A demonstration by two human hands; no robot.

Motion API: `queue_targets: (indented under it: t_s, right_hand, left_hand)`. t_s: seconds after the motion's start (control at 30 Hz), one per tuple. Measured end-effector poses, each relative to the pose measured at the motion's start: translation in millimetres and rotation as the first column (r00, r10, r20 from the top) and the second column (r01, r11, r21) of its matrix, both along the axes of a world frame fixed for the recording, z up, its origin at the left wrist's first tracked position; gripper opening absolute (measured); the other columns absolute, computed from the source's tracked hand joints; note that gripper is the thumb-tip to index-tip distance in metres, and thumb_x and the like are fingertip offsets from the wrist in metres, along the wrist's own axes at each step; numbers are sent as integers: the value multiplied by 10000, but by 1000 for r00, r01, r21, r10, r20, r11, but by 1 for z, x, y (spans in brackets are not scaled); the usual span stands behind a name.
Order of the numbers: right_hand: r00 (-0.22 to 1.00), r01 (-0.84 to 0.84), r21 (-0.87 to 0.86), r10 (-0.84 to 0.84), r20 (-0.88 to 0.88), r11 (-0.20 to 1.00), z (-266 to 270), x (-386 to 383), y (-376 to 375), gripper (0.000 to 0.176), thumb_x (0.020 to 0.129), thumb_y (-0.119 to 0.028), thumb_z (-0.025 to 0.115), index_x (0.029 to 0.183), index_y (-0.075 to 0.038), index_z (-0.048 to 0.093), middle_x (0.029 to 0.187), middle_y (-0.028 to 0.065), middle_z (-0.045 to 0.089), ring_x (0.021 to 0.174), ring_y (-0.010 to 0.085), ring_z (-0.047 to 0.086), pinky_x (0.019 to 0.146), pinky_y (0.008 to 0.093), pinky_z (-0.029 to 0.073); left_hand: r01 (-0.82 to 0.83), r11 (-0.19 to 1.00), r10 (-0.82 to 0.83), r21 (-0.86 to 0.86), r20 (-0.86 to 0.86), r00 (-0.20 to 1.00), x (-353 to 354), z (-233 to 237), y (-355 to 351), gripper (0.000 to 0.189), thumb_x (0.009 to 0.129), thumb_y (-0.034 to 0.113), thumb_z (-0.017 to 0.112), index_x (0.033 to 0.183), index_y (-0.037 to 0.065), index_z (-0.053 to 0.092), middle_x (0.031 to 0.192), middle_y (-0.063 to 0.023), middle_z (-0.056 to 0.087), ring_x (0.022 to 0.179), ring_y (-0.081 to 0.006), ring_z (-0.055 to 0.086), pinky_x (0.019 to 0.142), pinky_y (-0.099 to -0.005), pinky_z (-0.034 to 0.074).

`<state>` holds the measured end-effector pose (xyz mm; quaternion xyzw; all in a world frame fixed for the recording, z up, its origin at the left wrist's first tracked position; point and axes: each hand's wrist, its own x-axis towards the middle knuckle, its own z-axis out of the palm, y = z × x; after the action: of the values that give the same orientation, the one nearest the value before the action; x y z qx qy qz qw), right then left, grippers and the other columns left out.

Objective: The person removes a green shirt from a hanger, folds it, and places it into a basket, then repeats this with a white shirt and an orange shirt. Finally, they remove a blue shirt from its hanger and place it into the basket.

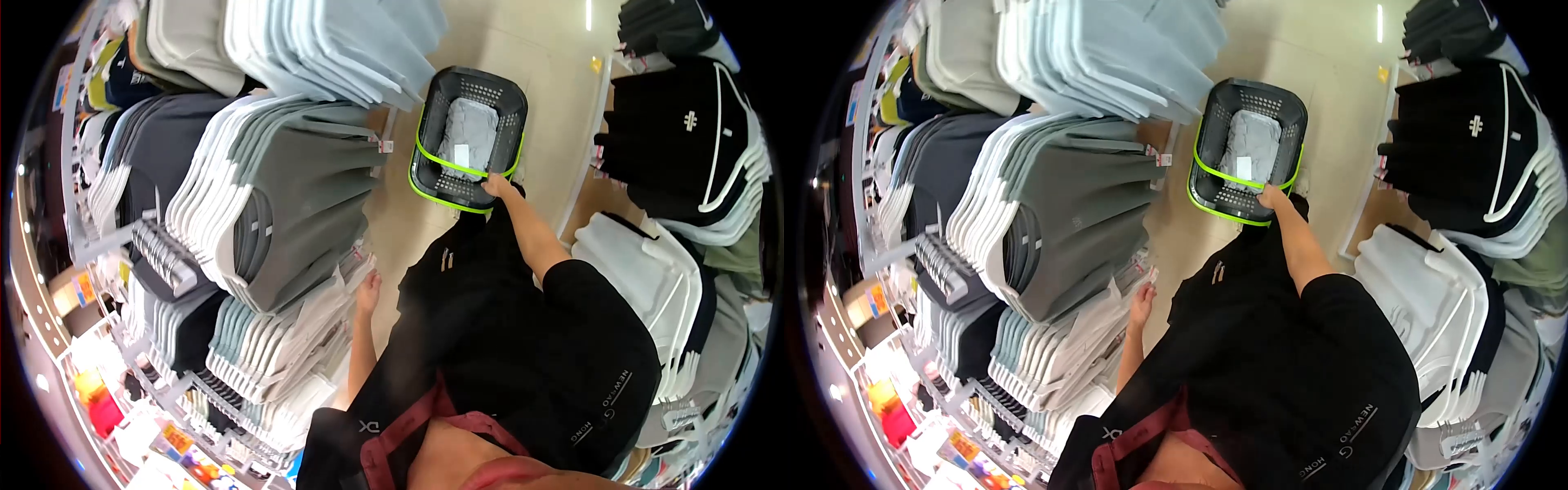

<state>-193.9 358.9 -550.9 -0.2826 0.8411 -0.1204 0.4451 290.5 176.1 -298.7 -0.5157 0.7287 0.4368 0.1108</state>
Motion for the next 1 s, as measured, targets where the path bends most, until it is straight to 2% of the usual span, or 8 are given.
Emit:
queue_targets:
  t_s: [0.27,0.3,0.33,0.37,0.43,0.53,0.67,1.0]
  right_hand:
    - [1000,-29,62,28,13,998,-33,-4,-1,782,850,-360,683,1437,60,380,1504,305,363,1391,433,372,1115,490,385]
    - [996,-62,57,65,-56,996,-44,1,-2,796,843,-358,691,1451,39,366,1515,279,358,1405,419,356,1126,527,358]
    - [986,-101,57,107,-128,993,-54,4,-3,810,835,-356,698,1465,18,352,1526,254,352,1420,404,339,1137,564,331]
    - [986,-112,94,122,-109,989,-63,7,-6,786,838,-353,692,1455,7,364,1525,234,359,1422,390,334,1136,600,305]
    - [986,-150,188,161,-43,971,-60,12,-14,752,845,-358,680,1443,-17,379,1519,207,371,1420,370,337,1129,654,269]
    - [977,-213,289,209,46,933,-47,11,-26,740,857,-378,666,1452,-42,384,1512,179,378,1418,356,339,1113,687,261]
    - [957,-289,290,266,119,912,-40,-13,-35,750,864,-407,672,1454,-39,391,1474,178,443,1390,355,400,1100,662,310]
    - [943,-292,232,240,229,928,-49,-14,-10,883,757,-453,764,1461,-46,418,1492,194,451,1349,360,478,1080,492,436]
  left_hand:
    - [406,914,-406,-8,24,914,115,-48,42,237,1012,213,499,1130,71,648,1210,-145,653,1151,-340,590,1034,-512,404]
    - [370,926,-378,80,135,916,108,-35,45,215,995,170,496,1124,79,641,1211,-145,648,1153,-339,587,1020,-509,414]
    - [-313,837,363,448,-26,931,105,-31,51,206,954,141,512,1087,73,653,1185,-155,655,1155,-342,584,1024,-469,426]
    - [104,973,-97,206,-44,994,104,-27,51,206,914,115,541,1068,59,666,1156,-164,664,1152,-338,586,1023,-440,438]
    - [125,976,-127,181,3,992,90,-17,51,214,886,34,535,1052,19,668,1137,-193,662,1091,-339,626,958,-426,503]
    - [-198,942,161,271,154,975,48,11,57,230,915,23,499,1077,-1,661,1141,-207,658,1024,-323,663,879,-398,554]
    - [6,976,-18,218,53,998,35,17,62,270,986,69,463,1150,-61,634,1184,-205,658,976,-275,695,848,-369,570]
    - [-281,884,240,372,154,958,25,18,99,388,1007,247,509,1268,-31,582,1071,-130,720,933,-207,715,713,-294,512]
